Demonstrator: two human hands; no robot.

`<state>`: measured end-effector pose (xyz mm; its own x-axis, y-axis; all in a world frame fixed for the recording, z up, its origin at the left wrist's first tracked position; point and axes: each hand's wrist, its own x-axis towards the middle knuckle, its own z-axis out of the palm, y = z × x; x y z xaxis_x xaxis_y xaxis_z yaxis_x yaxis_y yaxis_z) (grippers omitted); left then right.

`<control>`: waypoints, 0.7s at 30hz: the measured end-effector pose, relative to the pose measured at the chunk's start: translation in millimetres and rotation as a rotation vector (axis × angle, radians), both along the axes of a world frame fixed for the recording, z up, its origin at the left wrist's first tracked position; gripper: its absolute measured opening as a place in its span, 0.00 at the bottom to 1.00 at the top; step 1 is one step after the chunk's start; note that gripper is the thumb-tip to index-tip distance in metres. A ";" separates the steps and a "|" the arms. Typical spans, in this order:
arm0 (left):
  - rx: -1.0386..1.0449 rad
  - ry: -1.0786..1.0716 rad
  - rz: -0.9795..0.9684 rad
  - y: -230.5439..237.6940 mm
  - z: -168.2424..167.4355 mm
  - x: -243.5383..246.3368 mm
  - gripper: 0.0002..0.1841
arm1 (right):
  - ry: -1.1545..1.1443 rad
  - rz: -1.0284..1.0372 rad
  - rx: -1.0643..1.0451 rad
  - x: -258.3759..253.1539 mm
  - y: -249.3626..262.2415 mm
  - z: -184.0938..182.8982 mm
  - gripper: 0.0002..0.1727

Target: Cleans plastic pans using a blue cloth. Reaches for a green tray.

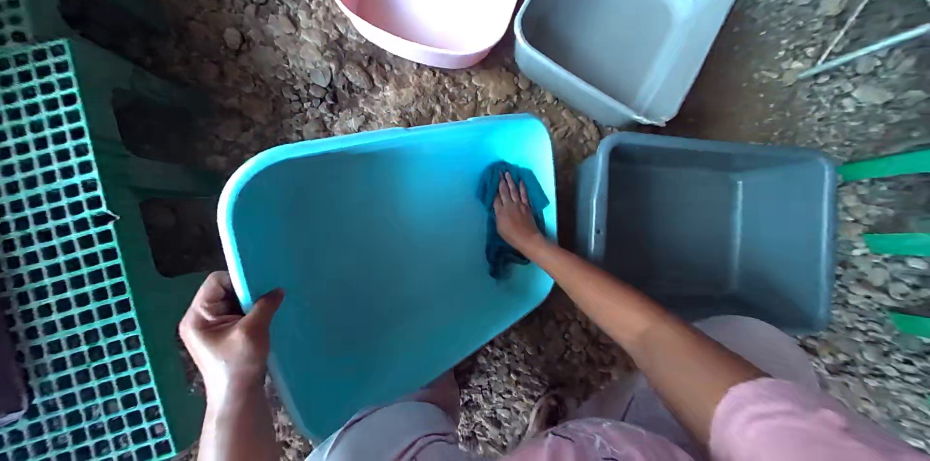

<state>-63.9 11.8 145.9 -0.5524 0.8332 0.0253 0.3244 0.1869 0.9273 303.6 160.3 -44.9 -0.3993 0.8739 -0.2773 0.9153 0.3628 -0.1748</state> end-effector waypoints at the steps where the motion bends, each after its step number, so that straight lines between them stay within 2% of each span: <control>1: -0.014 0.002 0.011 -2.1 0.4 -0.1 0.14 | -0.048 0.002 -0.112 5.7 -28.6 2.8 0.23; 4: -0.006 -0.013 0.029 1.0 3.3 -0.3 0.14 | -0.118 -0.081 -0.501 5.0 -98.1 28.6 0.23; 6: 0.018 -0.040 0.011 2.7 10.8 2.7 0.14 | -0.057 -0.165 -0.761 -10.7 -102.4 56.3 0.22; 8: 0.073 -0.068 -0.033 -0.9 20.9 10.0 0.15 | 0.250 -0.162 -0.957 -28.5 -91.3 80.6 0.18; 9: 0.118 -0.078 -0.066 -3.8 25.3 12.6 0.15 | 0.454 -0.114 -0.979 -41.8 -83.9 96.2 0.16; 12: 0.288 -0.078 -0.165 -13.9 35.7 8.9 0.15 | 1.083 0.060 -0.864 -104.1 -59.4 175.7 0.15; 14: 0.411 -0.019 -0.213 -18.1 42.9 7.8 0.17 | 1.472 0.188 -0.802 -156.1 -67.1 213.0 0.22; 15: 0.468 0.009 -0.220 -17.3 46.8 9.7 0.18 | 1.572 0.256 -0.751 -180.6 -78.1 222.0 0.29; 17: 0.536 0.064 -0.202 -16.7 52.4 12.3 0.18 | 1.544 0.326 -0.627 -211.2 -108.4 205.3 0.33; 19: 0.551 0.115 -0.155 -17.7 50.3 12.1 0.18 | 1.216 0.444 -0.524 -209.4 -126.3 150.9 0.32; 21: 0.553 0.129 -0.069 -17.7 41.5 15.3 0.16 | 0.954 0.481 -0.254 -186.8 -123.2 89.6 0.26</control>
